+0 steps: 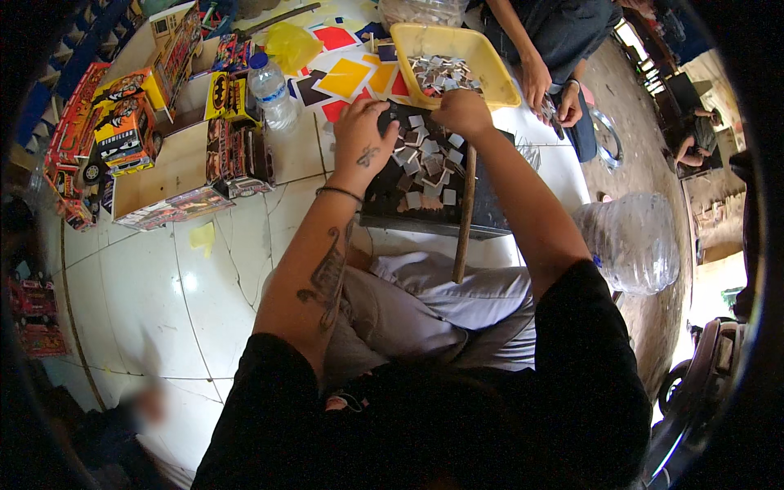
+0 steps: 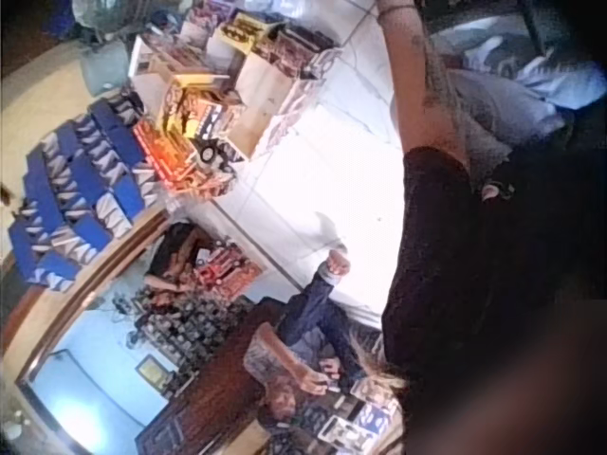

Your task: The person sits on the floor and uses a wooden mallet to break small rectangular blocks on a black board. They repeatedly pick up blocks, strike them, and transfer the broken pieces into a large plastic container.

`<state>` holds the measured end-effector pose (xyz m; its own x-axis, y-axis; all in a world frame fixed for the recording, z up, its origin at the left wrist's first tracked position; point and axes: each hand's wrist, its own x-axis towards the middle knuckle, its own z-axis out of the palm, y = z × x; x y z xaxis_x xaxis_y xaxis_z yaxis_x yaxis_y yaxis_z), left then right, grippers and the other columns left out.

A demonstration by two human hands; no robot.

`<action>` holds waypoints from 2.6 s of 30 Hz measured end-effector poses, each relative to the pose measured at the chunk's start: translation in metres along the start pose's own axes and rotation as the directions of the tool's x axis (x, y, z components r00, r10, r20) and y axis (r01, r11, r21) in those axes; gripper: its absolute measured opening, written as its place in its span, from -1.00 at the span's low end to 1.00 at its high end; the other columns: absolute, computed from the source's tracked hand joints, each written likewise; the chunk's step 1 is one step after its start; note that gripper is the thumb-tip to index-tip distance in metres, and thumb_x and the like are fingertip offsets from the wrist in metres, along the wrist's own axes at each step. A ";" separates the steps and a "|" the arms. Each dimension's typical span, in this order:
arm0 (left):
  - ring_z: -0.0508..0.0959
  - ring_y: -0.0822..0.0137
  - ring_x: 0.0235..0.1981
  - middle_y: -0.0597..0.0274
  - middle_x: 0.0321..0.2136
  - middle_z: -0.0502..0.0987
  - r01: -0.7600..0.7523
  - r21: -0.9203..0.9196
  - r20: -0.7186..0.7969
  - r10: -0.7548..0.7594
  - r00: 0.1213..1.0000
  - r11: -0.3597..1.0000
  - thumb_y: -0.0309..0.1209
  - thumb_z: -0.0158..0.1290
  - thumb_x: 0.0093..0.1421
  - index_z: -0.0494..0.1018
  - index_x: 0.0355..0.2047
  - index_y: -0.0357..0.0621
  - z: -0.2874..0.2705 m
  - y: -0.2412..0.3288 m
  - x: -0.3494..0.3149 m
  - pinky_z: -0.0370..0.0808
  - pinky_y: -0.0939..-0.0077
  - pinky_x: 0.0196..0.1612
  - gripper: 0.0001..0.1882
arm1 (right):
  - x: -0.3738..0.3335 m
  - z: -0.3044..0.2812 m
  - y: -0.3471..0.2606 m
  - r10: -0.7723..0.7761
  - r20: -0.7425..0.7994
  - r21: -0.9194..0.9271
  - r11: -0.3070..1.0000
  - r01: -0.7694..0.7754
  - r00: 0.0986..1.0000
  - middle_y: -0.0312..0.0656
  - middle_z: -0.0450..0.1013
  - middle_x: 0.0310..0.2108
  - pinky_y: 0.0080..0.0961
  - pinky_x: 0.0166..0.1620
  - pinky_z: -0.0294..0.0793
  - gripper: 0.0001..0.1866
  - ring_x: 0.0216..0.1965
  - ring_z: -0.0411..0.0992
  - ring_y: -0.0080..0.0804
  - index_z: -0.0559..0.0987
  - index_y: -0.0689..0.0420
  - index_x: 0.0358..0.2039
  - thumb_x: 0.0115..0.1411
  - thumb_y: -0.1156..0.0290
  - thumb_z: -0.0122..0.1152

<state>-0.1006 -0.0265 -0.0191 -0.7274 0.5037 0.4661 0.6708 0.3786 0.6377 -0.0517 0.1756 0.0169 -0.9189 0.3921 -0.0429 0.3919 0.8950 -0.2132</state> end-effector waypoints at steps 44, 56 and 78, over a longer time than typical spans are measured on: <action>0.54 0.17 -0.43 0.08 -0.49 0.54 -0.130 -0.091 0.247 0.148 0.958 0.987 -0.45 0.25 -0.08 0.53 -0.47 -0.20 0.021 0.079 -0.097 0.46 0.33 -0.33 -0.84 | -0.198 0.027 0.015 0.053 -0.363 0.746 0.615 0.256 0.930 -0.20 0.51 -0.51 -0.61 -0.34 0.45 -0.94 -0.47 0.46 -0.58 0.53 0.27 -0.38 0.11 0.58 0.20; 0.57 0.17 -0.49 0.10 -0.53 0.56 -0.109 -0.138 0.257 0.142 0.956 0.984 -0.48 0.26 -0.09 0.51 -0.50 -0.24 0.023 0.078 -0.096 0.48 0.37 -0.38 -0.84 | -0.200 0.022 0.005 0.043 -0.341 0.636 0.746 0.197 0.939 -0.18 0.53 -0.48 -0.61 -0.38 0.45 -0.91 -0.48 0.48 -0.57 0.56 0.26 -0.38 0.10 0.53 0.25; 0.53 0.15 -0.41 0.25 -0.56 0.54 -0.074 -0.157 0.216 0.107 0.971 0.985 -0.46 0.25 -0.15 0.49 -0.56 -0.10 0.029 0.075 -0.100 0.38 0.25 -0.28 -0.85 | -0.194 0.027 0.008 0.117 -0.383 0.713 0.668 0.213 0.916 -0.13 0.51 -0.57 -0.59 -0.42 0.43 -0.91 -0.54 0.45 -0.59 0.56 0.25 -0.41 0.07 0.52 0.27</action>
<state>0.0265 -0.0253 -0.0356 -0.6030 0.6970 0.3880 0.6915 0.2142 0.6899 0.1282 0.1013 -0.0024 -0.7790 0.5453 0.3097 0.0340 0.5298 -0.8474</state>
